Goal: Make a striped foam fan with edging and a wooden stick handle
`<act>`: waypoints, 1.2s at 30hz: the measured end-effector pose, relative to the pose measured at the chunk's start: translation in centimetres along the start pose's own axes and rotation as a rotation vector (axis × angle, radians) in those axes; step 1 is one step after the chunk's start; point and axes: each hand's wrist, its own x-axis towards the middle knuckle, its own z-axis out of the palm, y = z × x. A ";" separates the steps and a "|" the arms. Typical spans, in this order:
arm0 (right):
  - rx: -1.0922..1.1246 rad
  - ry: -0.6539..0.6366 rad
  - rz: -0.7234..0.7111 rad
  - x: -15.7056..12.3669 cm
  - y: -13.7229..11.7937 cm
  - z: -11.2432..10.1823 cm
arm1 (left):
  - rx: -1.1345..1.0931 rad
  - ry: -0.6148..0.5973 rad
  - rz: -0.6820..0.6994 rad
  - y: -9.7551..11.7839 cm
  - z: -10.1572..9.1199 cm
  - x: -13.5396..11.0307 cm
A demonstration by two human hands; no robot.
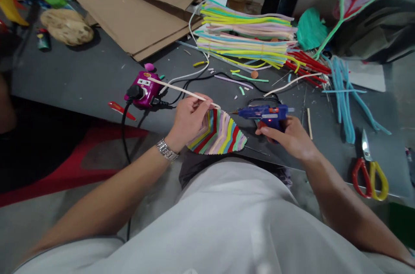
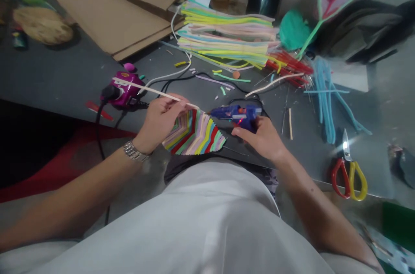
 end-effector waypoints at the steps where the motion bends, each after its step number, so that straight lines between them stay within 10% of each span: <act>1: -0.039 0.000 -0.019 0.4 -0.1 0.3 | -0.023 0.005 -0.007 -0.1 0.0 0.0; 13: -0.214 0.033 -0.233 2.5 -0.8 3.2 | -0.192 0.025 -0.119 -0.4 0.1 0.2; 36: -0.493 0.089 -0.217 4.3 -0.2 4.2 | -0.168 0.058 -0.102 -0.6 0.1 0.2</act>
